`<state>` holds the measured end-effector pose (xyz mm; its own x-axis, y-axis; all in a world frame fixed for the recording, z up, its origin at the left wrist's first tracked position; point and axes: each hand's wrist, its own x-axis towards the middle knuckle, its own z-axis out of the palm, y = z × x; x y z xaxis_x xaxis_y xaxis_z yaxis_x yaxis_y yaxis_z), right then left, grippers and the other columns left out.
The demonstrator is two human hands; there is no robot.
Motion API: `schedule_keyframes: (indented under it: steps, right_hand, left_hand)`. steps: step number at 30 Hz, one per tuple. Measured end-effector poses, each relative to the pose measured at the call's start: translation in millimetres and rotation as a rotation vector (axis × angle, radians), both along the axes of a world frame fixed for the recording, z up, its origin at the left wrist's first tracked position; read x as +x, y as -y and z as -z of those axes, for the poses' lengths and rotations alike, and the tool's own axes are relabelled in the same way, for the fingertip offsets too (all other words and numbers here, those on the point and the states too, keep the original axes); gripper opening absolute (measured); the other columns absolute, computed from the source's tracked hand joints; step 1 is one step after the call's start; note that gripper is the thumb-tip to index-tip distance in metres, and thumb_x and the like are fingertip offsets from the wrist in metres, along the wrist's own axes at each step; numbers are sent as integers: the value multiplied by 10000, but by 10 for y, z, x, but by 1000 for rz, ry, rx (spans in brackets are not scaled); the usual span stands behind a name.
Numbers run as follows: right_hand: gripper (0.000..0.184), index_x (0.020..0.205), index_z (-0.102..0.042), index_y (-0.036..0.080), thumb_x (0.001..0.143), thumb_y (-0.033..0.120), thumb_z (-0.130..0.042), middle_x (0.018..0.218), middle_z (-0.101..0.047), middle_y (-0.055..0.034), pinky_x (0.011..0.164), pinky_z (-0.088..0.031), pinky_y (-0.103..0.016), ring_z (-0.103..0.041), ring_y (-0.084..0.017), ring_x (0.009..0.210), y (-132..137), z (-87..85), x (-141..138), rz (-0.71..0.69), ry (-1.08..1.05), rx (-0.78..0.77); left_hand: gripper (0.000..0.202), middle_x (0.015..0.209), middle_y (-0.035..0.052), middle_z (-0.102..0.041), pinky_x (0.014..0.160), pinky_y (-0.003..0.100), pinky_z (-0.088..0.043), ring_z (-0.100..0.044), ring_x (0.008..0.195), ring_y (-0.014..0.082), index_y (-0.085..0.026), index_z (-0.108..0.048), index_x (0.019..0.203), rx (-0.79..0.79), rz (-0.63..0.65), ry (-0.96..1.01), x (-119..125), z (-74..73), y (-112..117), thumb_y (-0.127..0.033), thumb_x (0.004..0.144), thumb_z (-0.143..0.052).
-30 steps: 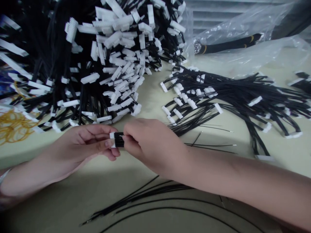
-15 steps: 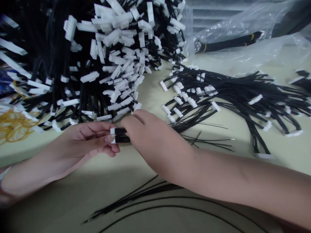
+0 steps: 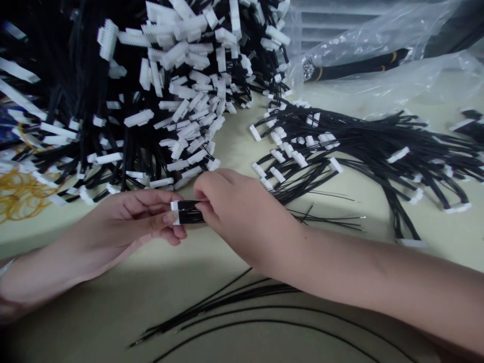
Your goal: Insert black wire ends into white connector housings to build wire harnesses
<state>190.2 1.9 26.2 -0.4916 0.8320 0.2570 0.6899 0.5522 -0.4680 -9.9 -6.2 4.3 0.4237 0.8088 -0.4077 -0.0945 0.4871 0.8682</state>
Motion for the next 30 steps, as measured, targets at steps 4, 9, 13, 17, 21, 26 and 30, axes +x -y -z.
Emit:
schedule_keyframes:
  steps: [4, 9, 13, 17, 21, 26, 30]
  right_hand:
    - [66, 757, -583, 179, 771, 120, -608, 688, -609, 45, 508, -375, -196, -531, -69, 593, -16, 6, 6, 9, -69, -55]
    - [65, 747, -580, 178, 776, 123, -597, 689, -609, 45, 509, -371, -199, -528, -67, 592, -13, -9, -2, 3, -76, -47]
    - [63, 747, -574, 178, 778, 125, -591, 692, -603, 44, 511, -371, -196, -523, -69, 592, 3, -17, 7, 13, -85, -52]
    - [64, 762, -564, 171, 774, 116, -595, 715, -596, 38, 512, -357, -191, -510, -66, 598, 21, 25, -10, 0, -95, -44]
    - [79, 737, -554, 157, 800, 111, -567, 697, -572, 36, 512, -334, -187, -482, -61, 596, 10, 84, -52, -45, -100, -27]
    - [188, 959, -552, 104, 829, 238, -577, 894, -573, -60, 651, -404, -234, -514, -140, 813, -22, 42, -24, -162, -23, 52]
    - [297, 960, -571, 104, 788, 341, -628, 1003, -542, -128, 806, -403, -370, -493, -237, 938, 4, -53, 185, -249, 319, 177]
  left_hand:
    - [105, 693, 3, -687, 630, 205, -575, -665, 636, 114, -156, -661, 866, -10, -10, 26, -6, 9, 4, -193, 770, -687]
    - [95, 695, 6, -686, 628, 196, -573, -665, 635, 110, -156, -670, 870, -13, -8, 34, 8, 13, -15, -181, 779, -677]
    - [114, 682, 14, -682, 620, 203, -573, -663, 631, 117, -147, -668, 874, -28, -17, 49, 15, 9, -27, -180, 767, -688]
    - [139, 688, 18, -677, 611, 213, -576, -664, 629, 127, -134, -666, 854, -53, -40, 52, 4, -8, -18, -181, 734, -718]
    - [182, 713, 38, -687, 605, 211, -571, -660, 623, 128, -122, -664, 870, -69, -42, 24, 5, -20, -20, -201, 721, -731]
    - [228, 692, 29, -689, 595, 198, -563, -656, 617, 124, -143, -675, 884, -24, -56, 0, 17, -14, 10, -212, 685, -761]
    - [202, 658, 9, -687, 586, 174, -545, -652, 619, 116, -200, -692, 879, 10, -25, 39, 11, -63, 50, -230, 691, -760]
